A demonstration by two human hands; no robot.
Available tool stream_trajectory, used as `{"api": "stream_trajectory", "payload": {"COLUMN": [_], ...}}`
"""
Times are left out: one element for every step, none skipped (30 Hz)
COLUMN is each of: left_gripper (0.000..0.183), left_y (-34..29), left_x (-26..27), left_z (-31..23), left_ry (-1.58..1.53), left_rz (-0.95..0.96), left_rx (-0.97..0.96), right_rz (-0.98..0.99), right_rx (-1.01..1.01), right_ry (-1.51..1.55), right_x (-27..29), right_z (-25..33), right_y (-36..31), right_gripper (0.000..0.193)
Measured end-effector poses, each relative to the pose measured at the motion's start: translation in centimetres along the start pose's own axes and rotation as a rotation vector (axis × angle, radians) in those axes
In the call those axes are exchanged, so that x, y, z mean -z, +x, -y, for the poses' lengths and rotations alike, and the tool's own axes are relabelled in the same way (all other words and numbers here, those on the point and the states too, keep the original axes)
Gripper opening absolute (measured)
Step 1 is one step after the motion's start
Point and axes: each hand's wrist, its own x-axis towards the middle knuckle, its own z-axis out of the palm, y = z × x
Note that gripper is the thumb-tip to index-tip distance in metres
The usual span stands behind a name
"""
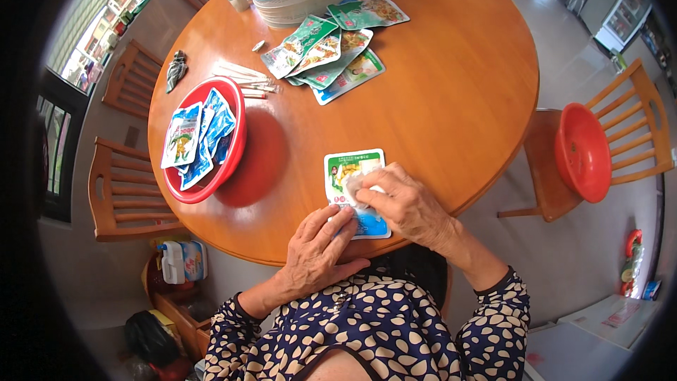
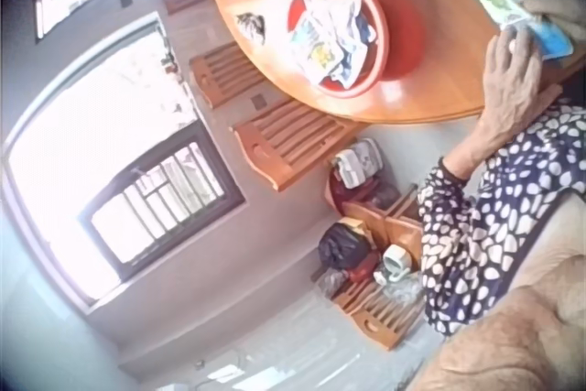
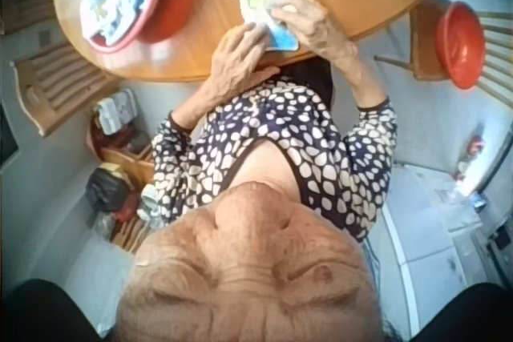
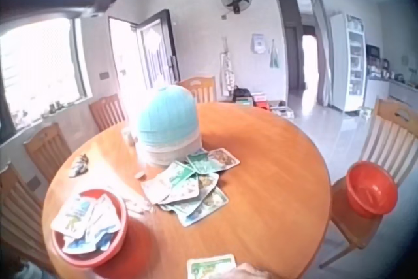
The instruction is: The person sits at a round wooden table and wipes the surface of small, sealed food packets with a white tissue. They handle the packets one by one, wiping both the front and back sides, and then place the cleaned packets into a red plastic basin. The task involves repetitive wiping and sorting of the packets.
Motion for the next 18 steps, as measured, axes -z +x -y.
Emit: {"api": "stream_trajectory", "payload": {"left_gripper": [0.061, 0.061, 0.061, 0.06, 0.062, 0.065, 0.078, 0.083, 0.088, 0.094, 0.093, 0.092, 0.092, 0.083, 0.079, 0.075, 0.073, 0.079], "left_y": [-0.2, -0.3, -0.3, -0.5, -0.9, -1.2, -1.1, -0.4, 0.8, 2.1, 3.0, 3.8, 4.6, 5.0, 5.1, 5.2, 5.5, 5.9], "left_x": [-0.1, 0.1, 0.4, 0.6, 0.4, 0.1, -0.2, 0.0, 0.4, 0.9, 1.3, 1.8, 2.3, 2.1, 2.0, 2.0, 1.6, 1.6], "left_z": [0.1, 0.2, 0.3, 0.4, 0.7, 1.1, 1.5, 1.8, 2.1, 2.4, 2.9, 3.4, 3.8, 4.3, 4.5, 4.7, 4.7, 4.6], "left_ry": [0.029, -0.001, -0.033, -0.064, -0.121, -0.177, -0.046, -0.063, -0.079, -0.095, -0.06, -0.027, -0.058, -0.126, -0.142, -0.158, -0.181, -0.204], "left_rz": [-0.002, -0.002, -0.001, 0.0, -0.066, -0.132, -0.19, -0.185, -0.184, -0.184, -0.116, -0.051, 0.057, 0.052, 0.101, 0.149, 0.14, 0.174], "left_rx": [-0.015, -0.028, -0.04, -0.053, 0.006, 0.064, 0.17, 0.236, 0.309, 0.381, 0.337, 0.295, 0.291, 0.311, 0.314, 0.32, 0.321, 0.361], "right_rz": [-0.014, -0.026, -0.064, -0.091, -0.12, -0.149, -0.174, -0.19, -0.203, -0.216, -0.221, -0.225, -0.228, -0.225, -0.226, -0.226, -0.217, -0.207], "right_rx": [-0.015, -0.03, -0.084, -0.109, -0.133, -0.157, -0.16, -0.158, -0.149, -0.14, -0.145, -0.148, -0.15, -0.143, -0.131, -0.117, -0.127, -0.137], "right_ry": [-0.056, -0.112, -0.167, -0.181, -0.195, -0.21, -0.195, -0.207, -0.215, -0.224, -0.206, -0.19, -0.173, -0.173, -0.167, -0.161, -0.161, -0.165], "right_x": [0.1, 0.4, 0.9, 0.9, 0.8, 0.7, 0.6, 0.3, 0.2, 0.1, 0.0, 0.1, 0.2, 0.2, 0.2, 0.2, 0.3, 0.5], "right_z": [-0.7, -1.4, -1.8, -2.1, -2.5, -2.8, -2.9, -2.8, -2.8, -2.7, -2.6, -2.4, -2.3, -2.2, -2.3, -2.2, -2.2, -2.0], "right_y": [0.1, 0.2, 0.6, 0.4, 0.2, 0.1, 0.1, 0.1, 0.2, 0.2, 0.3, 0.4, 0.3, 0.4, 0.4, 0.4, 0.4, 0.3], "right_gripper": [0.022, 0.022, 0.023, 0.023, 0.023, 0.023, 0.024, 0.024, 0.025, 0.025, 0.025, 0.026, 0.026, 0.026, 0.026, 0.026, 0.026, 0.026]}}
